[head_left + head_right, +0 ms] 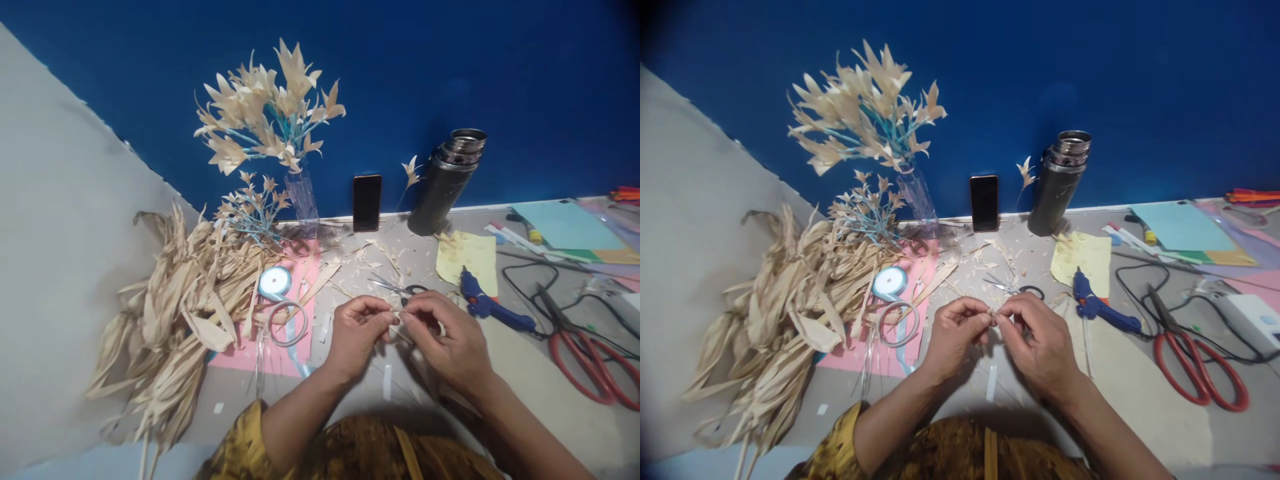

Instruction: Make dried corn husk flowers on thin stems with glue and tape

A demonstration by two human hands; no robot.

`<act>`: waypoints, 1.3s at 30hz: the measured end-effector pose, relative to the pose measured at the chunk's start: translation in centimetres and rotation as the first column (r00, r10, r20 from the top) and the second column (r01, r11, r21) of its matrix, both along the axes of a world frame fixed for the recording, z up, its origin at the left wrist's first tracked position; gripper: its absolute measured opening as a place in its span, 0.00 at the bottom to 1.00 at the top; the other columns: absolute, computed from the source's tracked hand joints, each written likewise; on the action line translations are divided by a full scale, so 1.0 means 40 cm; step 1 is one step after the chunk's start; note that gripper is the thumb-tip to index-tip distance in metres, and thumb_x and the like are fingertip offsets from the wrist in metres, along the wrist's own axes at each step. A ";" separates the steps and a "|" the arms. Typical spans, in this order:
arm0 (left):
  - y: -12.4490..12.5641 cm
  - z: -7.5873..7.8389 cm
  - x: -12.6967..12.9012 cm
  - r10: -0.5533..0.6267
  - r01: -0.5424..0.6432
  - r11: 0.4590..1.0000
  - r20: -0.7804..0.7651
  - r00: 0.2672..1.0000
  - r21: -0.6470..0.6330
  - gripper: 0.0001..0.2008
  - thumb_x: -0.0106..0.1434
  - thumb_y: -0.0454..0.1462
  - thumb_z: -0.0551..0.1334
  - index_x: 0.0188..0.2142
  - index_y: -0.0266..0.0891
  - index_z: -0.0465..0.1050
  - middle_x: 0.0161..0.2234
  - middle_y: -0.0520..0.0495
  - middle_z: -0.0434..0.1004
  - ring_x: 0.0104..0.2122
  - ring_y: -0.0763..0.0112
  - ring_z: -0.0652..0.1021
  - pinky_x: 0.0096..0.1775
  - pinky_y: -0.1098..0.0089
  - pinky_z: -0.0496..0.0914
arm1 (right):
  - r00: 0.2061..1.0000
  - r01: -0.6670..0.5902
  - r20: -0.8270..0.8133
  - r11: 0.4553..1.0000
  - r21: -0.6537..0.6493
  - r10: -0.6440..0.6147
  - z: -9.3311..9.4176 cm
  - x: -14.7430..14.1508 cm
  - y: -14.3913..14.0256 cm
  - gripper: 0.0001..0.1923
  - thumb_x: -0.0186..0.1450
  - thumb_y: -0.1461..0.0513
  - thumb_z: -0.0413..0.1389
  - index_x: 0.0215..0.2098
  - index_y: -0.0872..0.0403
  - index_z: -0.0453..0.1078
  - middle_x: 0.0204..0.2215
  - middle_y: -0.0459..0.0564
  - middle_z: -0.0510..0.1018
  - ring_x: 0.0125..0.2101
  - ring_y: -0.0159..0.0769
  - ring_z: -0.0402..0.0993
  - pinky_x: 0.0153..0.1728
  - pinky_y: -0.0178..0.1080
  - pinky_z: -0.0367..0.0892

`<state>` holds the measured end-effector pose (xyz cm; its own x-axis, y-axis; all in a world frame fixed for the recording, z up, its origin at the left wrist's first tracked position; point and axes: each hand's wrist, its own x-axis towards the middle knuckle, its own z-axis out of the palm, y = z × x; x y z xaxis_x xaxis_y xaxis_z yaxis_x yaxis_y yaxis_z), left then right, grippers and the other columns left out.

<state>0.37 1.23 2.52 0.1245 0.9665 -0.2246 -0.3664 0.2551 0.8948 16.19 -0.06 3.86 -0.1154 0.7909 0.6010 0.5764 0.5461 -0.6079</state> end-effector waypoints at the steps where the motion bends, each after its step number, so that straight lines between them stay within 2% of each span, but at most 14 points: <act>1: 0.000 0.001 0.001 0.008 -0.008 1.000 -0.004 1.000 0.000 0.07 0.50 0.36 0.73 0.28 0.37 0.79 0.23 0.51 0.78 0.17 0.78 0.72 0.21 0.75 0.62 | 1.000 -0.003 0.007 1.000 -0.003 0.003 -0.001 0.000 0.000 0.05 0.70 0.66 0.56 0.36 0.51 0.70 0.31 0.48 0.79 0.27 0.34 0.74 0.27 0.36 0.68; 7: 0.000 -0.005 0.001 -0.009 0.009 1.000 -0.040 0.999 0.014 0.08 0.53 0.38 0.72 0.27 0.36 0.78 0.18 0.53 0.73 0.15 0.78 0.70 0.21 0.75 0.59 | 0.996 -0.051 0.074 0.999 0.016 0.050 -0.007 -0.002 -0.004 0.05 0.70 0.67 0.56 0.37 0.51 0.70 0.31 0.48 0.79 0.26 0.32 0.74 0.27 0.35 0.68; 10: 0.001 -0.008 0.000 -0.022 0.023 0.999 -0.039 0.999 0.024 0.08 0.55 0.39 0.71 0.27 0.36 0.78 0.20 0.51 0.75 0.15 0.79 0.69 0.21 0.75 0.59 | 0.993 -0.035 0.110 0.999 0.014 0.034 -0.013 0.001 -0.005 0.04 0.70 0.67 0.56 0.38 0.52 0.71 0.31 0.48 0.79 0.25 0.31 0.72 0.27 0.35 0.67; 14: 0.000 -0.007 -0.001 -0.020 0.021 1.000 -0.049 0.999 0.019 0.08 0.54 0.39 0.71 0.27 0.35 0.79 0.24 0.47 0.80 0.17 0.79 0.69 0.22 0.75 0.60 | 0.994 -0.019 0.107 0.999 0.027 0.016 -0.017 0.008 -0.002 0.05 0.70 0.68 0.55 0.40 0.52 0.72 0.33 0.49 0.80 0.31 0.34 0.76 0.32 0.36 0.70; 20: -0.002 -0.007 0.001 -0.016 0.016 1.000 -0.052 0.999 0.008 0.07 0.52 0.37 0.72 0.28 0.35 0.81 0.24 0.47 0.81 0.17 0.78 0.71 0.23 0.75 0.63 | 0.996 -0.063 0.062 0.997 0.032 0.061 -0.013 0.017 0.000 0.10 0.71 0.70 0.53 0.44 0.53 0.74 0.36 0.51 0.81 0.38 0.37 0.79 0.39 0.38 0.73; 26: -0.007 -0.010 0.000 -0.030 0.032 0.998 -0.044 0.999 0.046 0.06 0.52 0.37 0.72 0.30 0.36 0.84 0.26 0.47 0.83 0.18 0.77 0.72 0.24 0.74 0.65 | 0.997 -0.067 0.045 0.998 -0.011 0.067 -0.007 0.030 0.000 0.07 0.71 0.68 0.55 0.42 0.53 0.74 0.35 0.51 0.81 0.37 0.37 0.80 0.37 0.37 0.73; 33: -0.007 -0.005 -0.004 -0.051 0.056 0.995 -0.064 0.997 0.079 0.04 0.53 0.36 0.73 0.28 0.36 0.84 0.19 0.51 0.77 0.19 0.76 0.72 0.26 0.74 0.66 | 0.984 -0.156 0.088 0.987 0.046 0.152 0.012 0.051 0.005 0.07 0.70 0.69 0.57 0.41 0.53 0.75 0.35 0.51 0.81 0.37 0.36 0.79 0.37 0.36 0.74; 39: -0.009 -0.006 -0.002 -0.067 0.069 0.996 -0.046 0.997 0.054 0.05 0.51 0.36 0.75 0.28 0.36 0.85 0.22 0.49 0.80 0.19 0.76 0.74 0.25 0.74 0.66 | 0.979 -0.159 0.139 0.986 0.051 0.151 0.007 0.057 0.005 0.06 0.70 0.69 0.56 0.40 0.53 0.73 0.34 0.51 0.80 0.35 0.37 0.79 0.36 0.36 0.73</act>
